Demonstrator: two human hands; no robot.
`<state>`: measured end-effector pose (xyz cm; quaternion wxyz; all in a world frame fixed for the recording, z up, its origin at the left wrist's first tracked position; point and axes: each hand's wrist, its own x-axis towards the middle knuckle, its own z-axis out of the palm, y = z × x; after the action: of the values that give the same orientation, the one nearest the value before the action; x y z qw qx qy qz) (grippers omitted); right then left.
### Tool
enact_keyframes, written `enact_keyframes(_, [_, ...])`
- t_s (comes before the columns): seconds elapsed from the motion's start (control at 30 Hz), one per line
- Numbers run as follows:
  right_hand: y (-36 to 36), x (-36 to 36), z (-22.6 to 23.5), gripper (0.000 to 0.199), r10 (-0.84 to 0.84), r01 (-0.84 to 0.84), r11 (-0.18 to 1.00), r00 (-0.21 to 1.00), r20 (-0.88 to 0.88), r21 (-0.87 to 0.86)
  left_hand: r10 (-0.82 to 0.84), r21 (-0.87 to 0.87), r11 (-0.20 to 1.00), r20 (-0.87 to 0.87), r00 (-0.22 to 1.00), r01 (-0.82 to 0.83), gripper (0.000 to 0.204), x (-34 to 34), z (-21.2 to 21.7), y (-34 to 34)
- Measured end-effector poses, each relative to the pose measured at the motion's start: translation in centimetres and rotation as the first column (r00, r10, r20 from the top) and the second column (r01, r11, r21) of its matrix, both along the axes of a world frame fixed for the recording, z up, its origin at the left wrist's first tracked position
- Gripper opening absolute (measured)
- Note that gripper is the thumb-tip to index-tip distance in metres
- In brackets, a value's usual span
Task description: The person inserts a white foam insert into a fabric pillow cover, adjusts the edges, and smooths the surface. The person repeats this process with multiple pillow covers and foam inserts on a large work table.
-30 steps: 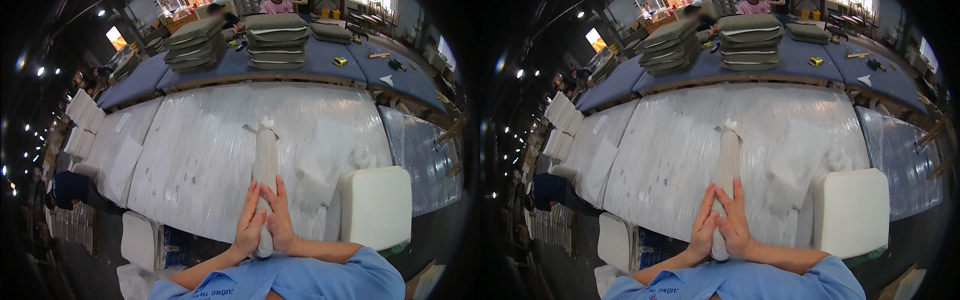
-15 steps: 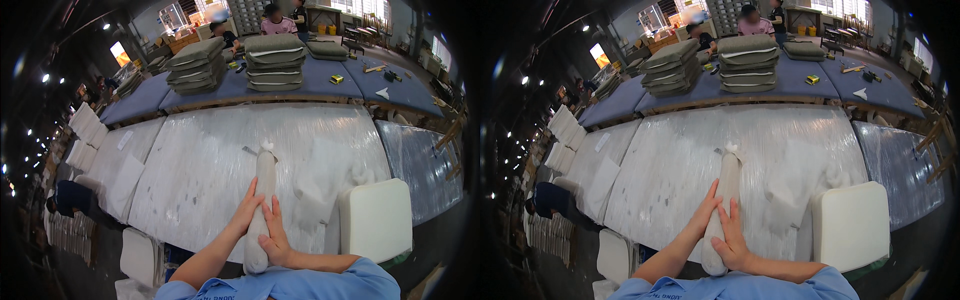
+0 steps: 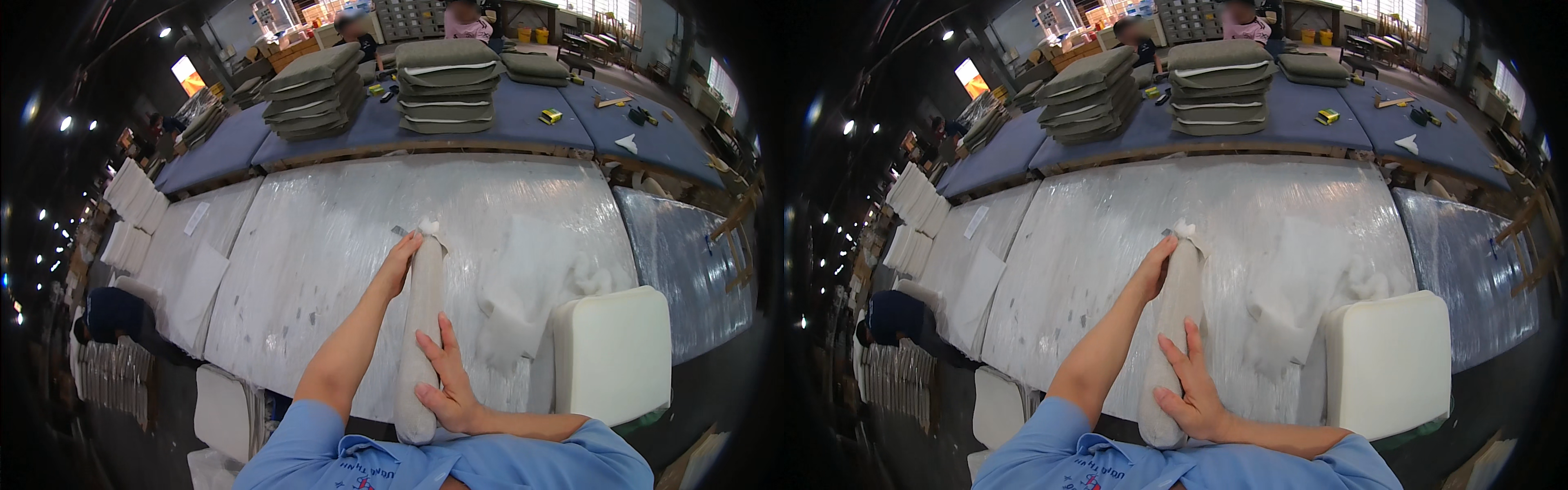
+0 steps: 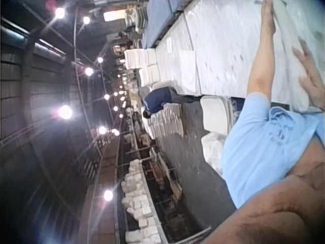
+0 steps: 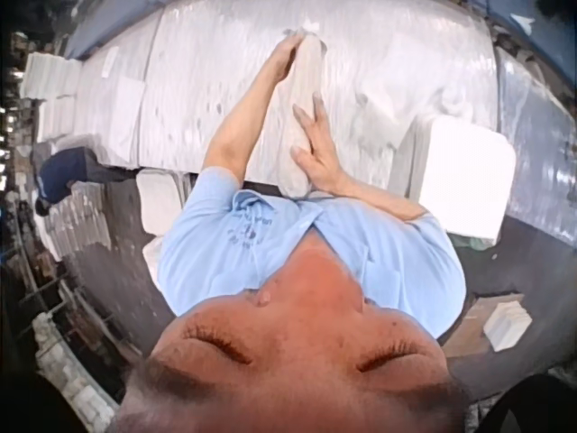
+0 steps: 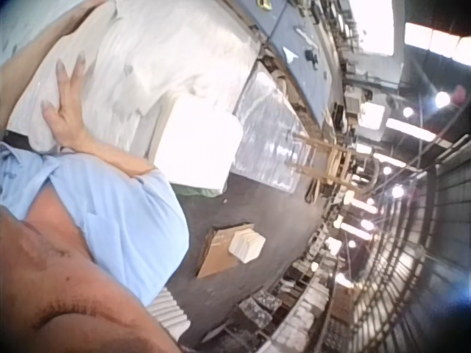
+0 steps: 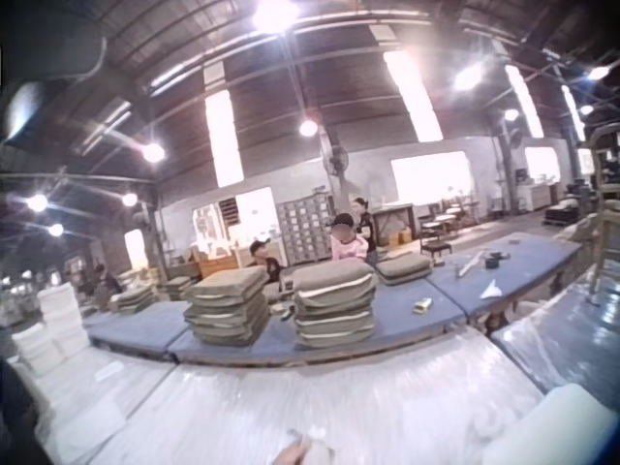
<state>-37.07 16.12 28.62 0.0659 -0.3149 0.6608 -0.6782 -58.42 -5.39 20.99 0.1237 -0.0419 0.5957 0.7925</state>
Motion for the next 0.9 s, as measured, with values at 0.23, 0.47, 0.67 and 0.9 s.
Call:
enact_keyframes(0.23, [-0.6, 1.0, -0.4, 0.078, 0.016, -0.014, 1.0, 0.997, -0.076, 0.017, 0.174, 0.05, 0.982, 0.125, 0.977, -0.181, 0.057, 1.4, 0.7, 0.6])
enact_keyframes(0.47, [-0.4, 2.1, -1.8, 0.069, -0.024, 0.04, 0.993, 0.988, -0.151, 0.109, 0.311, 0.014, 0.95, 0.002, 0.95, -0.311, 0.056, 4.0, 2.6, 0.8])
enact_keyframes(0.67, [-2.1, -5.7, -2.3, 0.042, -0.178, 0.205, 0.977, 0.937, -0.299, 0.059, 0.316, -0.009, 0.948, -0.028, 0.948, -0.317, 0.059, 4.3, 1.5, -2.0])
enact_keyframes(0.9, [-2.9, -17.9, -0.9, 0.032, -0.256, 0.423, 0.902, 0.683, -0.685, 0.085, 0.324, 0.048, 0.946, -0.036, 0.946, -0.322, 0.057, 2.4, 1.1, 1.2])
